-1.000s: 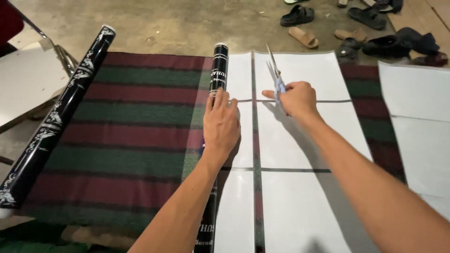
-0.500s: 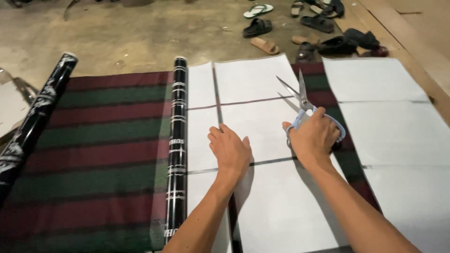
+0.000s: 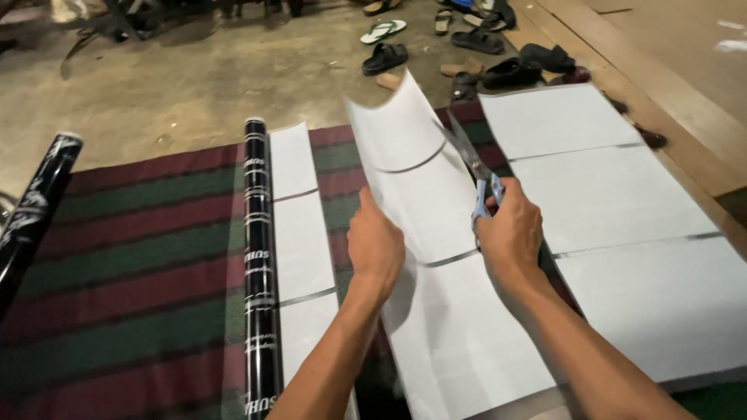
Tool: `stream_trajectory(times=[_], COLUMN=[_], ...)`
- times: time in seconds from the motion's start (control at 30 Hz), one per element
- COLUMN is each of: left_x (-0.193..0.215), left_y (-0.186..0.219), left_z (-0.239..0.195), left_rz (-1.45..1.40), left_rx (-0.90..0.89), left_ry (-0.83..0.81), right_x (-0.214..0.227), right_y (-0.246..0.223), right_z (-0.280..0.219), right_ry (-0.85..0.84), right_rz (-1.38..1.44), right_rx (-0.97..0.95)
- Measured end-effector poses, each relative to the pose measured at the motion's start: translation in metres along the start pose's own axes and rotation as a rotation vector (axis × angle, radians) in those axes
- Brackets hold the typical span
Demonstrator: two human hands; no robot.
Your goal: The person uses scissors to cut a large sheet of white paper into smaller rectangular sections. They hold the paper steady with one hand while cutting along pre-marked lines with the other, placing the cut pieces to the side.
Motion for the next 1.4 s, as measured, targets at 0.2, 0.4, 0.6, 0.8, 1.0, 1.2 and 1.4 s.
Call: stream_trajectory(times=[0.2,0.4,0.6,0.8,1.0,1.2,1.4], left_x=[-0.046,-0.114,-0.206,-0.23,-0.233,-0.229,-0.217], left_y=[0.069,0.123,0.124,0.115,0.117,0.119,0.133], left_z=[-0.013,-0.034,-0.024,-0.029,-0.026,-0.027,-0.037], left_rz=[-0.232,-0.39,-0.31,-0.23,-0.231,-0.34,-0.397], left_rx=[-0.08,-0.019,-0.004,0.075,0.133,0.219,0.275], left_ry=[-0.09,-0.403,-0.512,-0.491,-0.384,-0.35,-0.386], right_x=[0.051,0.105,0.119,0.115,0.111,0.119,0.122], right_y=[0.064,0.17,0.273,0.294,0.305,0.267,0.273], right_z=[0.039,0.07,0.094,0.075,0.082,0.077,0.082], right_ry=[0.194,0.292,0.246,0.153,0.139,0.254,0.348], right_rz=[-0.192,-0.256,-0.331,-0.219,-0.253,-0.16,-0.177], right_rx=[-0.032,-0.124,-0.18,-0.206,-0.246,-0.245,-0.088])
Point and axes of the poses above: each hand's wrist, its own z-axis towards the middle knuckle, its own x-axis out of the back of the hand, y = z × x, the point moved 2 cm from there along z, towards the middle knuckle, and after that the axes turned 8 degrees about x, right-handed, at the moved point
